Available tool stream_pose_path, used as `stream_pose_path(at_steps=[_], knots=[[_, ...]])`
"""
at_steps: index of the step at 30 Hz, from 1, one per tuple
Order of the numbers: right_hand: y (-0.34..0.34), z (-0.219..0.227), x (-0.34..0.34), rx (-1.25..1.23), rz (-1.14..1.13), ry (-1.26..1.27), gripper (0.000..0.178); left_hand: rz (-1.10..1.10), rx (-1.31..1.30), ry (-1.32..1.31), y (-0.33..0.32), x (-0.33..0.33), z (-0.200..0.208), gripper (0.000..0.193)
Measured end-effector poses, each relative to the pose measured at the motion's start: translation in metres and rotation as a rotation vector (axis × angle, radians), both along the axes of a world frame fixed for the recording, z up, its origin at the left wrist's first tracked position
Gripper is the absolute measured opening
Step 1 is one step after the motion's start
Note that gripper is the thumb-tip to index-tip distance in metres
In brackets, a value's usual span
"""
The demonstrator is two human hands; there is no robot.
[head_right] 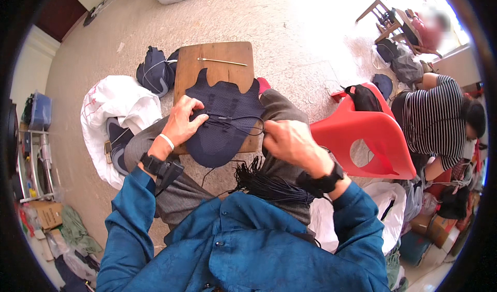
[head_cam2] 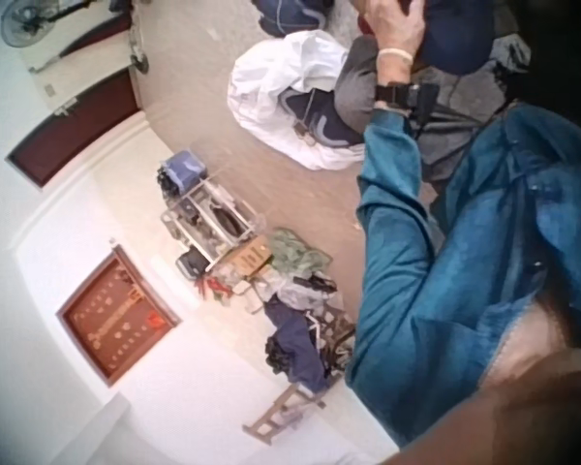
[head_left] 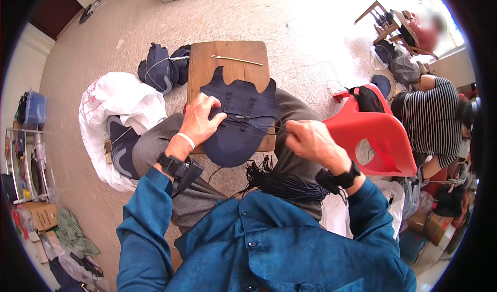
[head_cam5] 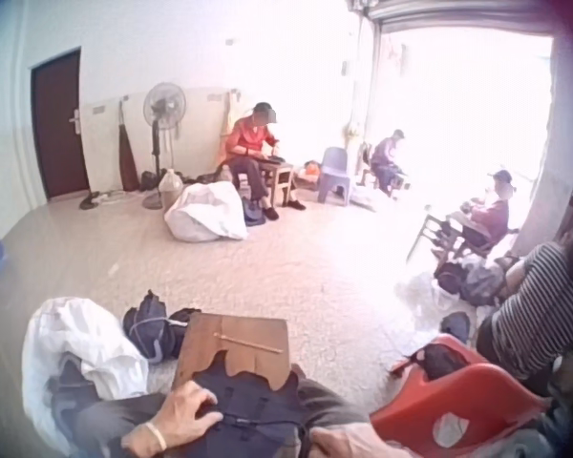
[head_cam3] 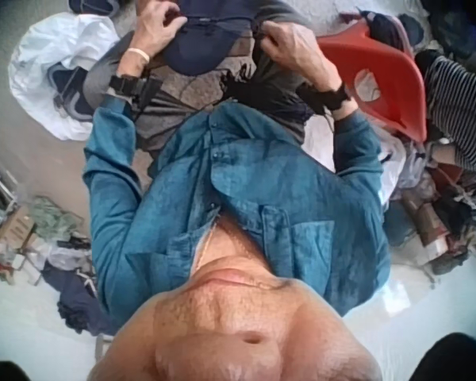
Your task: Hand-stitching or threading a cord through pre-punched holes in a shoe upper component.
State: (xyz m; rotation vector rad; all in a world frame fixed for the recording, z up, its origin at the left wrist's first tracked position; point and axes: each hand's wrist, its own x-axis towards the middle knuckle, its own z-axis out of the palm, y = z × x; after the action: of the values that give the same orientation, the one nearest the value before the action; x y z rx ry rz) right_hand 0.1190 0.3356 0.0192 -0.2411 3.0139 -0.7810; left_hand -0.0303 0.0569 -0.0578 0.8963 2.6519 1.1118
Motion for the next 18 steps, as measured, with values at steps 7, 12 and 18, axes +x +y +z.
stream_pose_path(at_steps=[7,12,18], knots=[[-0.074,-0.032,-0.016,-0.293,0.021,0.213,0.014,-0.389,0.314,-0.139,0.026,0.048,0.029,0.031],[-0.057,-0.057,-0.025,-0.252,-0.094,0.328,0.008,-0.03,0.079,0.352,0.023,0.037,0.025,0.003],[-0.047,-0.085,-0.042,-0.011,-0.069,0.316,0.011,-0.086,0.026,0.187,0.037,0.022,-0.007,0.008]])
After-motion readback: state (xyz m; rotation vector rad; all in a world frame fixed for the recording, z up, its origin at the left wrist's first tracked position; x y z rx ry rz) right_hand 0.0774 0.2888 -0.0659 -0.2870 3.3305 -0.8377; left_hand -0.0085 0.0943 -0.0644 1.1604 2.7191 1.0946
